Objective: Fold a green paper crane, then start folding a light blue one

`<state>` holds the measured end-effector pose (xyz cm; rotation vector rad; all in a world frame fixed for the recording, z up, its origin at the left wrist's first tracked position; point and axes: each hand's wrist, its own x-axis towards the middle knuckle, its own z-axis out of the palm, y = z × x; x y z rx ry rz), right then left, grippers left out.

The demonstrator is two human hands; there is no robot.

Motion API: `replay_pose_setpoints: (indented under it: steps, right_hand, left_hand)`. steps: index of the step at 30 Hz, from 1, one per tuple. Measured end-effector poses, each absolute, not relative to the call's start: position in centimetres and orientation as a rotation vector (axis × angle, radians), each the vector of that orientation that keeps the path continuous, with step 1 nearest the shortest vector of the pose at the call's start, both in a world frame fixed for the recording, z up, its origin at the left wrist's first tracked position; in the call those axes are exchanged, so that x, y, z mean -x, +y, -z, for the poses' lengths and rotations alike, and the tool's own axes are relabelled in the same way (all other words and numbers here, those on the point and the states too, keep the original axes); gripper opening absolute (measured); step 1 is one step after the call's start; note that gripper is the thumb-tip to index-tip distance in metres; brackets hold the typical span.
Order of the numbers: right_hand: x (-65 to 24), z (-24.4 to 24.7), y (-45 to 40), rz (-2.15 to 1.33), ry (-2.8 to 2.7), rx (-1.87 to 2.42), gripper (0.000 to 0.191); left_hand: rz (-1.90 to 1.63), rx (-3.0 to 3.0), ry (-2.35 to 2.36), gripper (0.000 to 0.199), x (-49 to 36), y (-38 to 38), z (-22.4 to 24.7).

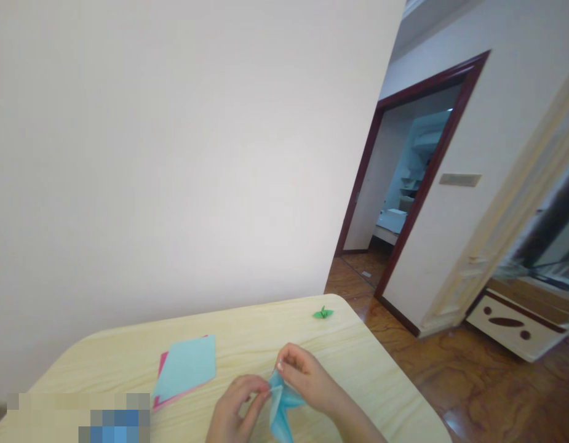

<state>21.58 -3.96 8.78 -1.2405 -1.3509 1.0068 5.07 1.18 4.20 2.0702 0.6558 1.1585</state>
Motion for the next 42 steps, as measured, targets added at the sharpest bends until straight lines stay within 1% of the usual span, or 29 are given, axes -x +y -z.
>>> replay_pose_setpoints:
  steps: [4, 8, 11, 15, 18, 21, 28, 35, 42]
  right_hand:
    - [-21.3, -10.0, -4.5, -0.959, -1.412, 1.278, 0.018]
    - [-21.0, -11.0, -5.1, -0.782, -1.519, 1.421, 0.012]
    - [-20.6, -11.1, -5.3, -0.634, -1.554, 1.545, 0.013]
    - [-20.2, -11.1, -5.4, -0.557, -1.566, 1.590, 0.012]
    - [-20.1, -11.2, -5.5, -0.532, -1.565, 1.584, 0.013]
    - [-20.2, -11.1, -5.5, -0.522, -1.563, 1.576, 0.012]
    - [-20.1, -11.1, -5.4, -0.508, -1.575, 1.577, 0.014]
    - [-19.9, -11.1, -5.5, -0.486, -1.604, 1.625, 0.007]
    - [-19.9, -11.4, -5.3, -0.527, -1.599, 1.591, 0.006]
  left_hand:
    - [-1.167, -2.098, 0.704, 0.014, -5.0, 1.2, -4.3]
    - [-1.164, -2.101, 0.816, 0.013, -4.9, 0.9, -4.7]
    - [-1.168, -2.081, 0.874, 0.015, -4.9, 0.6, -4.9]
    - [-1.180, -2.096, 0.848, 0.018, -4.9, 0.6, -4.7]
    - [-1.193, -2.148, 0.785, 0.018, -4.9, 1.0, -4.4]
    - [-1.226, -2.216, 0.705, 0.013, -4.9, 1.3, -4.1]
    - [-1.311, -2.267, 0.679, 0.010, -4.8, 1.0, -3.9]
    - [-1.321, -2.246, 0.689, 0.010, -4.6, 1.1, -4.2]
    - [-1.334, -2.180, 0.696, 0.010, -4.7, 0.9, -4.7]
